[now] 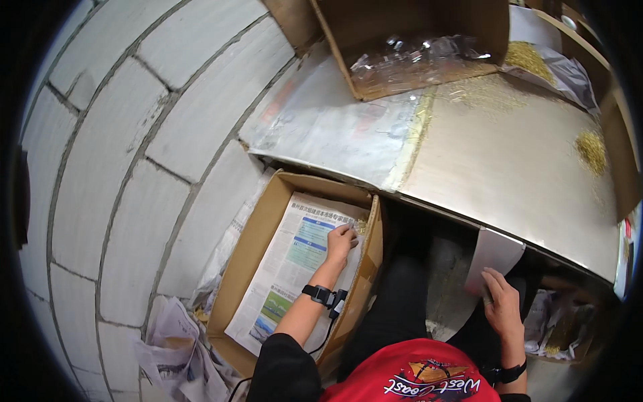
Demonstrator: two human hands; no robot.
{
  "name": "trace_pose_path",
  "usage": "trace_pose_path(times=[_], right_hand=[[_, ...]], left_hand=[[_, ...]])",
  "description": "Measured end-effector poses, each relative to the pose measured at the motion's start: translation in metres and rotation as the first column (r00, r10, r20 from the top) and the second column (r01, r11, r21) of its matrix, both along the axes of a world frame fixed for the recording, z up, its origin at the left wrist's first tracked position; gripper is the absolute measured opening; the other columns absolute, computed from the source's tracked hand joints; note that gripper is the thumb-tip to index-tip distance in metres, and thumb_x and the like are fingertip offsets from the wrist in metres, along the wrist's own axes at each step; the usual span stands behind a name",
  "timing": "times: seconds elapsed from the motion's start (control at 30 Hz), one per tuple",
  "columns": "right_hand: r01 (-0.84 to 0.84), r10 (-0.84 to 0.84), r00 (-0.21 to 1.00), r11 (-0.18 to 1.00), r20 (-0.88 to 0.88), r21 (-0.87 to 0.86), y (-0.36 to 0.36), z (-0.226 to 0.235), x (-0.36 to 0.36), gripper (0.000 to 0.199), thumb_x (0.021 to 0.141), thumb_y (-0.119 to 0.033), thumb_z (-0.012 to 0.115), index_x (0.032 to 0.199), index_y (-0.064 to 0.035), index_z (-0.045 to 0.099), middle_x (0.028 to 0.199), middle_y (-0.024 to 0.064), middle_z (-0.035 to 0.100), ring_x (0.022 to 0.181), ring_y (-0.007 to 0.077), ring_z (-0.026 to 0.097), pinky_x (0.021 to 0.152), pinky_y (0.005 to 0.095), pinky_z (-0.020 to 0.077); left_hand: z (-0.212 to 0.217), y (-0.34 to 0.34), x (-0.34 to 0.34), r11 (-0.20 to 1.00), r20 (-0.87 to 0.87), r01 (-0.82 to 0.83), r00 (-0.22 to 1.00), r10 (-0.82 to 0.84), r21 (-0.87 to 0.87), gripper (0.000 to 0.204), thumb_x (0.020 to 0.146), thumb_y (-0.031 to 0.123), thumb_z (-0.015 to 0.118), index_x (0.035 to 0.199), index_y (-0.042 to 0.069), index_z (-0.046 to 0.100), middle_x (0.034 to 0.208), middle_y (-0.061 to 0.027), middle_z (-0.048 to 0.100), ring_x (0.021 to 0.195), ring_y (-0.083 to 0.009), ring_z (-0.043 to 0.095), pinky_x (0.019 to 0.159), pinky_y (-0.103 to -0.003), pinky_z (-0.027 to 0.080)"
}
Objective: The person folds a newspaper and places it into a cardboard box. They then gather small piles of yellow straw-like material from a table and pack them into small clear plastic containers, placing the filled containers into the box.
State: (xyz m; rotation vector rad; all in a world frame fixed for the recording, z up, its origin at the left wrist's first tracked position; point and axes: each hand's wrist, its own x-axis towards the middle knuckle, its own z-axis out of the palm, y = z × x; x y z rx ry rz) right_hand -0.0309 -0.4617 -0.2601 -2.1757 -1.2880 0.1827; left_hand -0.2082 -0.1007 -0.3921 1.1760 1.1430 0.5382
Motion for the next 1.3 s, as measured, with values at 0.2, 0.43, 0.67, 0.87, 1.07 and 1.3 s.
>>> trace_pose_path(times=[0.2,0.43,0.67,0.87,1.07,1.3], right_hand=[[-0.04,0.04,0.999,0.999,0.014,-0.031,-0.002,-0.01,0.001,0.038,0.072,0.011,0.056,0.108,0.0014,0.058,0.114,0.0187,0.06,0.102,0.0389,0.059,0.085,0.0396,0.0493],[-0.058,0.057,0.998,0.997,-0.007,-0.052,-0.004,0.002,0.003,0.042,0.069,0.005,0.061,0.11,-0.0019,0.058,0.112,0.0177,0.061,0.101,0.0374,0.06,0.085,0.039,0.0506],[-0.134,0.078,0.945,0.978,0.318,0.158,0.041,0.045,0.066,0.035,0.075,-0.001,0.062,0.11,-0.0014,0.058,0.106,0.0151,0.061,0.096,0.0326,0.061,0.079,0.0373,0.0523],[0.153,-0.221,0.946,0.949,0.236,0.275,0.125,0.023,0.271,0.028,0.086,-0.012,0.056,0.112,-0.0017,0.059,0.113,0.0222,0.06,0.103,0.0395,0.057,0.09,0.0419,0.0466],[0.633,-0.628,0.773,0.753,0.092,-0.182,0.227,-0.007,0.455,0.066,0.091,-0.048,0.043,0.141,-0.0061,0.032,0.138,0.0237,0.04,0.131,0.0411,0.032,0.107,0.0485,0.0286],[0.227,-0.107,0.945,0.894,0.308,-0.386,0.23,0.001,0.382,0.072,0.094,-0.059,0.026,0.147,-0.0106,0.02,0.152,0.0186,0.018,0.141,0.037,0.012,0.112,0.0537,0.014]], left_hand=[[-0.017,-0.007,-0.011,0.822,-0.24,0.182,0.969,-0.057,0.54,0.05,0.081,0.01,0.062,0.125,-0.009,0.046,0.118,-0.0268,0.053,0.107,-0.0394,0.053,0.094,-0.039,0.043],[-0.008,-0.028,-0.022,0.302,-0.568,0.628,0.778,-0.268,0.718,0.061,0.085,0.006,0.054,0.138,-0.005,0.028,0.144,-0.0272,0.028,0.135,-0.043,0.025,0.111,-0.046,0.024],[-0.048,-0.015,-0.028,0.185,-0.731,0.723,0.682,-0.035,0.666,0.058,0.086,0.004,0.047,0.14,-0.002,0.029,0.147,-0.0247,0.025,0.139,-0.0376,0.019,0.111,-0.049,0.021],[0.108,0.0,0.001,0.249,-0.256,0.285,0.956,-0.141,0.926,0.028,0.084,-0.003,0.051,0.111,-0.007,0.055,0.113,-0.0241,0.056,0.104,-0.0372,0.055,0.092,-0.042,0.043],[0.19,0.021,0.224,0.205,-0.296,0.434,0.826,-0.48,0.877,0.015,0.086,0.005,0.056,0.097,-0.003,0.059,0.094,-0.0192,0.061,0.089,-0.036,0.059,0.079,-0.039,0.048],[0.153,0.023,0.41,0.131,-0.734,0.737,0.675,-0.077,0.663,0.032,0.085,0.02,0.062,0.107,-0.002,0.055,0.118,-0.0219,0.05,0.098,-0.04,0.058,0.082,-0.049,0.046]])
